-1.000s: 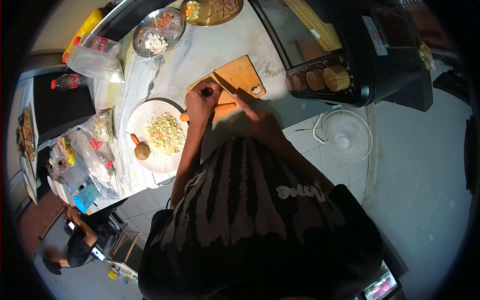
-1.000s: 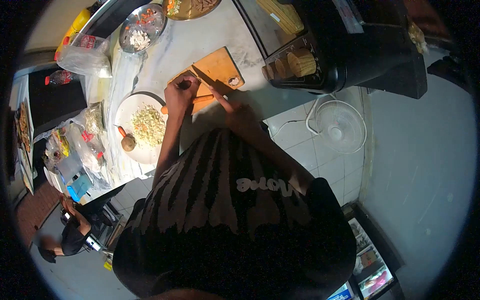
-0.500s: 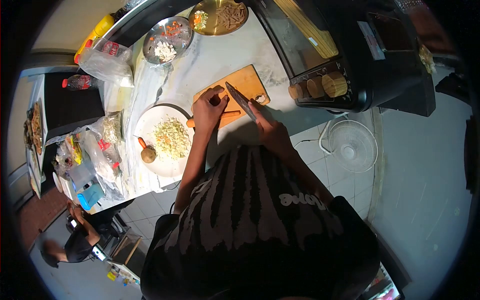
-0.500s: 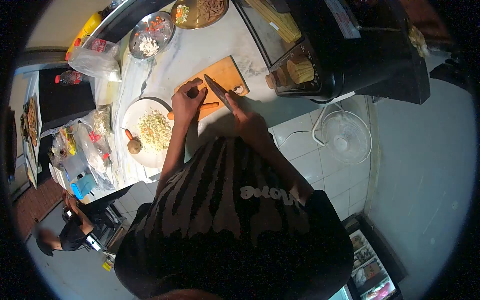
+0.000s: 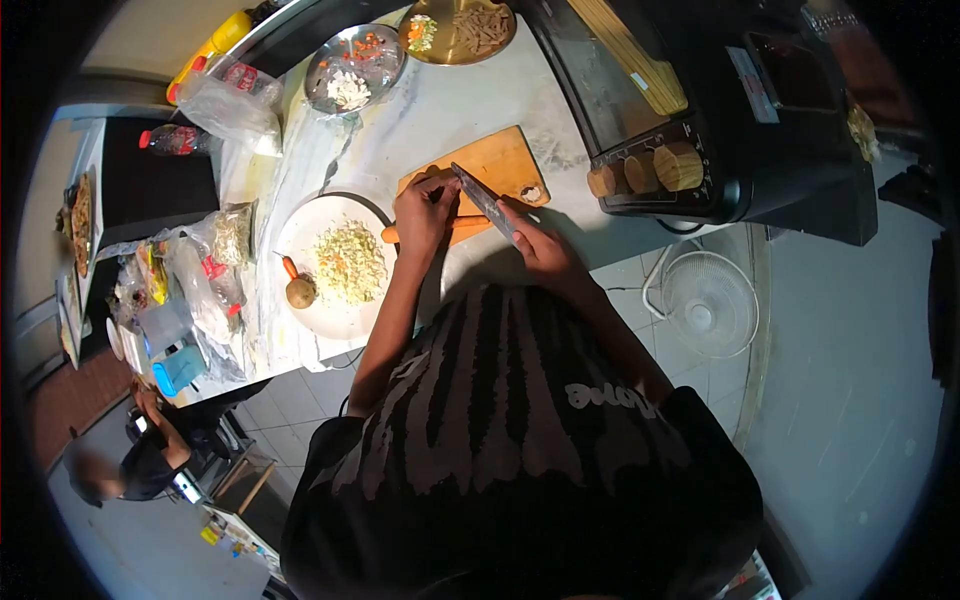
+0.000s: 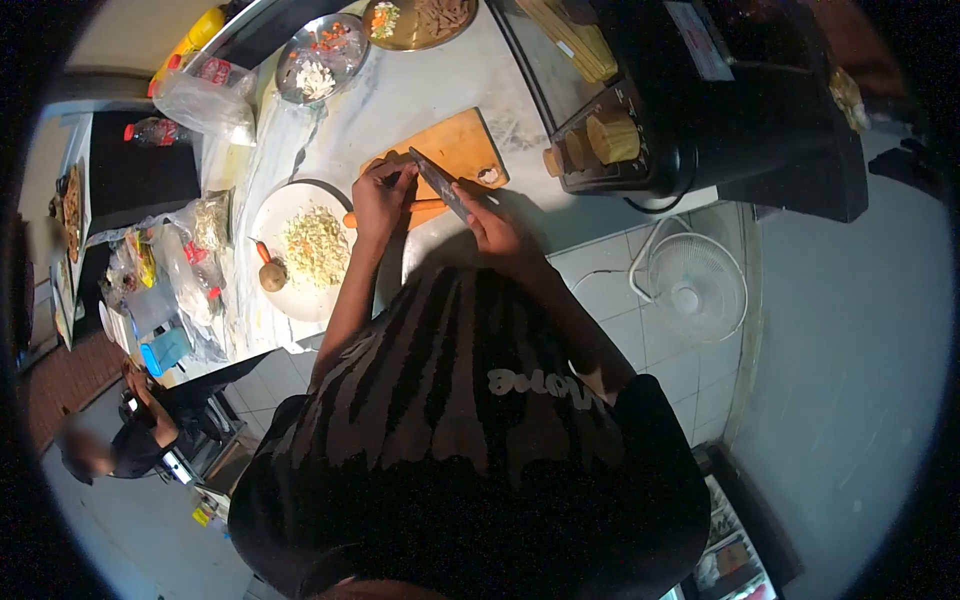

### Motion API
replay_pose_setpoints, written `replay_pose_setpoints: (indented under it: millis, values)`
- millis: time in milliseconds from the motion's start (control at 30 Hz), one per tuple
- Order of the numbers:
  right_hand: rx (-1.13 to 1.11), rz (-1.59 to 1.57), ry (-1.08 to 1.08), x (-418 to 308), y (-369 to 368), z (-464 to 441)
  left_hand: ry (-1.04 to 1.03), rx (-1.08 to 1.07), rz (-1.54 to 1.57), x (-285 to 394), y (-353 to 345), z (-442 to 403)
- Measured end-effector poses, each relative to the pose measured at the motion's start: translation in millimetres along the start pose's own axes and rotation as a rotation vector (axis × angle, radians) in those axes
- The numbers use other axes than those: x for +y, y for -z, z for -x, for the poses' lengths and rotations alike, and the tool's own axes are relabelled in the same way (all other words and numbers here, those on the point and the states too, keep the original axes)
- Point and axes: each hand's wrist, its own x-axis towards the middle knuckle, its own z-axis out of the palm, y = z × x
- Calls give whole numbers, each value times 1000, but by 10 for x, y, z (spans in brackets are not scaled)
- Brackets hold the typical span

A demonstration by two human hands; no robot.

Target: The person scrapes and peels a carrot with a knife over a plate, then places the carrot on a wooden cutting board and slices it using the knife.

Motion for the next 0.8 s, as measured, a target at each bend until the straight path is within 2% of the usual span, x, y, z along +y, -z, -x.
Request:
replay_pose_setpoints:
  millis: [133, 200, 233, 267, 333, 367, 400, 467, 567, 700, 767, 800]
  values:
    - [-89, -5, 12, -262, -33, -153, 84, 80, 73, -12, 296, 8]
    - [-180, 81, 24, -366, -150, -286, 172, 224, 183, -19, 555, 74]
    - [-244, 166, 19, -452, -211, -369, 238, 238, 65, -7, 725, 118]
    - [-272, 174, 49, -548, -261, -430, 298, 276, 75, -70, 841, 188]
    - [-340, 306, 244, -828, -347, -496, 443, 362, 70, -37, 1103, 374]
    - [-302, 302, 354, -828, -446, -521, 403, 426, 117, -217, 1146, 471]
    - [-329, 304, 364, -863, -517, -530, 368, 481, 164, -272, 1207, 567]
    - [-343, 438, 497, -911, -604, -550, 433, 532, 39, -357, 1300, 750]
    - [-457, 582, 431, -1068, -623, -542, 479, 586, -17, -301, 1383, 889]
    - [-446, 631, 473, -917, -650, -584, 519, 659, -107, -318, 1371, 930]
    - [-237, 295, 652, -766, -600, -594, 507, 665, -83, -276, 1299, 871]
    - [-223, 296, 642, -783, -490, -567, 437, 611, -99, -237, 1241, 823]
